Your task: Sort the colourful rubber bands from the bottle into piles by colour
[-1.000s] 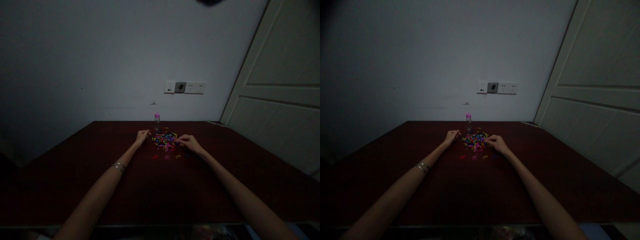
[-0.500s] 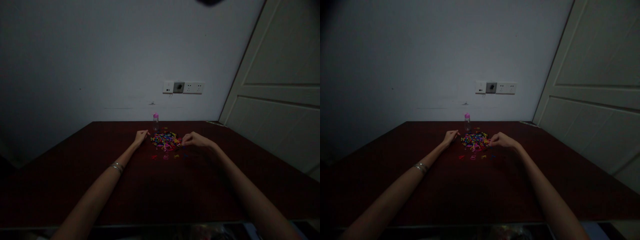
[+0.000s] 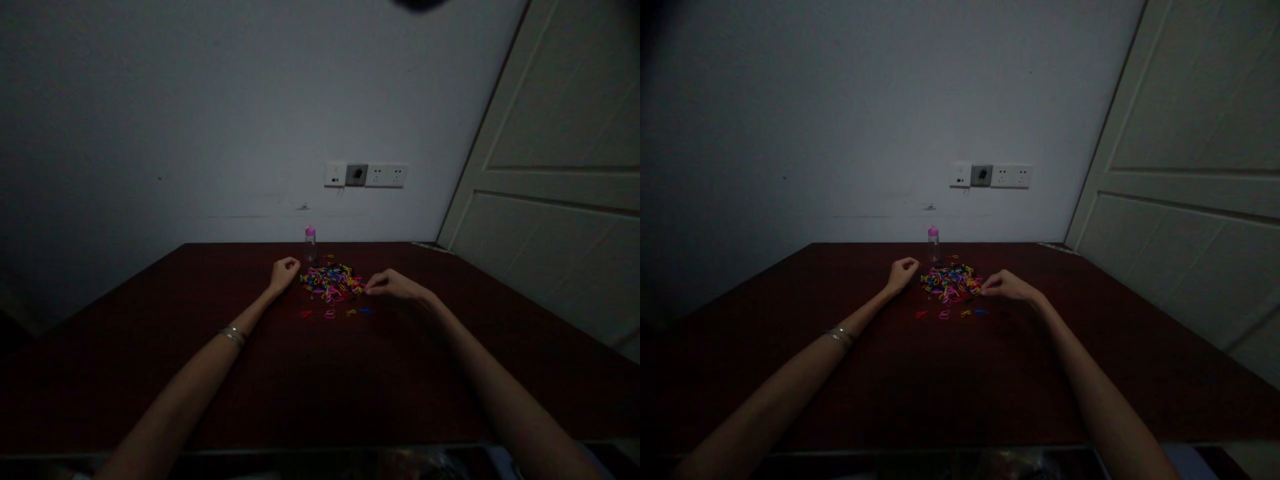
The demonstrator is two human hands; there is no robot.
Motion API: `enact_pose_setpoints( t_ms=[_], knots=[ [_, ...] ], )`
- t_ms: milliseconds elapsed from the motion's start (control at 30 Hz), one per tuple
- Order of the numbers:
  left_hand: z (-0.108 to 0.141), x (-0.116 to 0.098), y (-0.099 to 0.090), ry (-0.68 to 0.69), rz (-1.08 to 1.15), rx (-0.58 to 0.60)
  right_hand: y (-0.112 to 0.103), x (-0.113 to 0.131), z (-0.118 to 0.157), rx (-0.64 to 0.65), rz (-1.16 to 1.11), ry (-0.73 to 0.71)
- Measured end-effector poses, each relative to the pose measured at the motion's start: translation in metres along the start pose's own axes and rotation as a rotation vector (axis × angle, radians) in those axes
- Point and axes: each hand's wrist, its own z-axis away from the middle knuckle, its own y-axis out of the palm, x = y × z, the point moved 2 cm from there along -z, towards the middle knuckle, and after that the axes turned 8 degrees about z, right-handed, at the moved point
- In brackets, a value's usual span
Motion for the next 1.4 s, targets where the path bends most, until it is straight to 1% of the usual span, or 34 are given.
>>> enact_pose_setpoints(
  t_ms=[33,67,133,200,267,300,333,367,467,567,700,833,900,967,1033,1100,1233,1300,1400],
  knots=[
    [0.001,-0.007,0.003,0.056,-0.048,0.026,0.000,-0.004,0.000,-0.058,-0.017,0.035],
    [0.002,-0.016,0.008,0.100,-0.085,0.079,0.000,-0.008,0.001,-0.107,-0.035,0.071],
    [0.006,-0.035,0.022,0.160,-0.113,0.252,0.002,-0.017,0.002,-0.172,-0.065,0.134],
    [0.013,-0.054,0.040,0.190,-0.127,0.455,0.003,-0.025,0.004,-0.207,-0.083,0.171],
    [0.022,-0.069,0.058,0.212,-0.151,0.633,0.004,-0.032,0.004,-0.231,-0.083,0.177],
    [0.027,-0.075,0.067,0.224,-0.173,0.705,0.004,-0.035,0.004,-0.241,-0.077,0.170],
    [0.031,-0.079,0.075,0.234,-0.197,0.754,0.005,-0.038,0.004,-0.253,-0.069,0.163],
    [0.035,-0.082,0.082,0.243,-0.228,0.778,0.005,-0.041,0.004,-0.265,-0.062,0.160],
    [0.042,-0.082,0.097,0.263,-0.344,0.775,0.007,-0.050,0.002,-0.307,-0.062,0.167],
    [0.045,-0.079,0.106,0.243,-0.459,0.767,0.009,-0.058,0.001,-0.341,-0.072,0.166],
    [0.050,-0.078,0.111,0.165,-0.558,0.762,0.010,-0.063,0.001,-0.380,-0.070,0.175],
    [0.051,-0.081,0.114,0.157,-0.632,0.771,0.011,-0.065,0.000,-0.385,-0.077,0.199],
    [0.050,-0.084,0.117,0.165,-0.614,0.801,0.011,-0.065,0.000,-0.386,-0.088,0.207],
    [0.049,-0.089,0.124,0.156,-0.536,0.854,0.010,-0.065,-0.001,-0.400,-0.091,0.205],
    [0.049,-0.095,0.135,0.134,-0.426,0.902,0.008,-0.065,-0.001,-0.429,-0.082,0.193],
    [0.050,-0.103,0.148,0.128,-0.328,0.920,0.007,-0.065,0.000,-0.456,-0.079,0.182],
    [0.056,-0.115,0.170,0.174,-0.243,0.949,0.006,-0.064,0.001,-0.454,-0.113,0.163],
    [0.060,-0.116,0.176,0.181,-0.236,0.951,0.007,-0.063,0.001,-0.454,-0.120,0.151],
    [0.062,-0.114,0.176,0.160,-0.225,0.940,0.007,-0.062,0.001,-0.465,-0.122,0.143]
  ],
)
